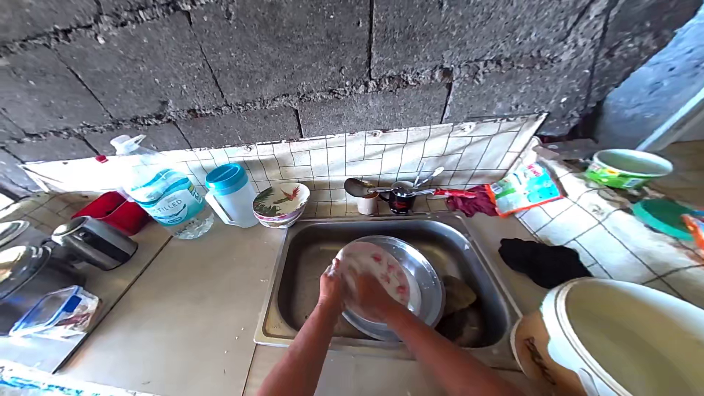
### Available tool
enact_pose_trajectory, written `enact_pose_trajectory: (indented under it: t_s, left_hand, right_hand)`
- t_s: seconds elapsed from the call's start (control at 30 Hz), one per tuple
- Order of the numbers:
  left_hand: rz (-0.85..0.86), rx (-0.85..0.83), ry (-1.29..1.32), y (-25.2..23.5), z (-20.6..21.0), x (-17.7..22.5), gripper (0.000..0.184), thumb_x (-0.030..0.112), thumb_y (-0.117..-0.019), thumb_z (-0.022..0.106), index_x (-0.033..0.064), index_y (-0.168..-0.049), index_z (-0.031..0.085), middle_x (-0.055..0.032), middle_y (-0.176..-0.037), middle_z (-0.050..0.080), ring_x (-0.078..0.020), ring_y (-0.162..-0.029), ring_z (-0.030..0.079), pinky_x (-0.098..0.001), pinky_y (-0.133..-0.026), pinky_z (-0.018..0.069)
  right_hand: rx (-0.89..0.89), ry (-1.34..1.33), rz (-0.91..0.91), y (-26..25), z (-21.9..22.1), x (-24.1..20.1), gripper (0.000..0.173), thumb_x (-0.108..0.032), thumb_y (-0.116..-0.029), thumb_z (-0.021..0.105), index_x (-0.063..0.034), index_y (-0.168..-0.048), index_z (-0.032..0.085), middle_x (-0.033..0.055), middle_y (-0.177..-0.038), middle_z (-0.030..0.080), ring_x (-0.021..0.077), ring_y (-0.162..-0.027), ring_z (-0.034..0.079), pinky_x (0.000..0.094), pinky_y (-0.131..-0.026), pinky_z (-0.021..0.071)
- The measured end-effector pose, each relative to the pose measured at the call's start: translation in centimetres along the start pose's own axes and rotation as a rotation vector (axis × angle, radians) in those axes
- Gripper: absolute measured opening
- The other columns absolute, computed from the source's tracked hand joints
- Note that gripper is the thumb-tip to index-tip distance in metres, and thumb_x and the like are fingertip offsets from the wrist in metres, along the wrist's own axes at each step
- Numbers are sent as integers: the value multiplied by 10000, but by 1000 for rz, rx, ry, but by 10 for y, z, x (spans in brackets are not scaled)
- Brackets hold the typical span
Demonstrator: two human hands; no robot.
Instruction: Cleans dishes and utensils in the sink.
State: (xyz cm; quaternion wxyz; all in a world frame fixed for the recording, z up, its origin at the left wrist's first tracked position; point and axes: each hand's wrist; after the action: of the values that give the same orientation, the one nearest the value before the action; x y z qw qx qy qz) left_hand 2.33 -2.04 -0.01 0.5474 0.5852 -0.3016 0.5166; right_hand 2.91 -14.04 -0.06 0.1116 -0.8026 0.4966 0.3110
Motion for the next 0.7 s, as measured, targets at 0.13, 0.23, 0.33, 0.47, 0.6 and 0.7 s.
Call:
enact_pose_trajectory:
  t_s: [0.13, 0.23, 0.33, 0.47, 0.6, 0.7]
  left_hand:
    - [27, 122, 24, -11, -27, 11, 454, 314, -1137, 338, -44, -1266, 585, -191, -1104, 657, -224, -955, 643, -405, -869, 539]
    - [0, 63, -30, 1, -17, 4, 446, 295, -1137, 346, -53, -1269, 591, -207, -1105, 659, -246, -956, 645, -429, -872, 540]
    - [15, -30, 9, 6, -4, 6, 452, 294, -1139, 325, -44, -1267, 595, -186, -1092, 667, -225, -949, 647, -417, -879, 537]
    - [74, 78, 45, -7, -35, 22, 446, 293, -1140, 330, -47, -1251, 597, -174, -1075, 663, -203, -932, 646, -392, -865, 542]
    - [82, 30, -130, 13, -32, 19, 406, 234, -1126, 390, -82, -1254, 612, -240, -1171, 659, -275, -1047, 641, -446, -957, 511]
    - [67, -71, -111, 19, -15, 7, 443, 272, -1132, 366, -78, -1245, 613, -245, -1149, 658, -290, -1023, 643, -466, -935, 513]
  right_hand:
    - [-120, 45, -39, 4, 3, 28, 643, -48, -942, 651, 40, -1534, 415, 323, -1517, 455, 470, -1445, 403, 576, -1204, 306]
    - [120, 110, 121, -20, 3, 43, 601, 0, -981, 505, 52, -1559, 349, 295, -1588, 378, 439, -1503, 333, 553, -1240, 267]
    - [162, 58, 19, -11, 4, 1, 571, -133, -976, 618, 106, -1469, 458, 340, -1405, 553, 472, -1345, 524, 573, -1138, 405]
    - [-38, 58, -125, 7, 13, 13, 577, -73, -954, 640, 90, -1480, 466, 339, -1487, 484, 488, -1417, 438, 588, -1186, 335]
    - [156, 165, 204, -21, 10, 40, 673, -8, -953, 598, 79, -1558, 317, 396, -1444, 479, 543, -1352, 483, 645, -1120, 397]
    - [284, 81, 19, -15, 17, 0, 643, -136, -1011, 579, 78, -1559, 319, 354, -1488, 471, 503, -1375, 487, 619, -1140, 390]
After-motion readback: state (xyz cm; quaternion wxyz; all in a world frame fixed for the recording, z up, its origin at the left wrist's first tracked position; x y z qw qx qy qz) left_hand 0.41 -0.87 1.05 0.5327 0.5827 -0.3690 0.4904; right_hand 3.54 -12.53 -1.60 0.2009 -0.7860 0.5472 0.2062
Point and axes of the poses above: each hand's wrist, its own y-axis away from the middle knuckle, its own z-axis out of the palm, x = y × z
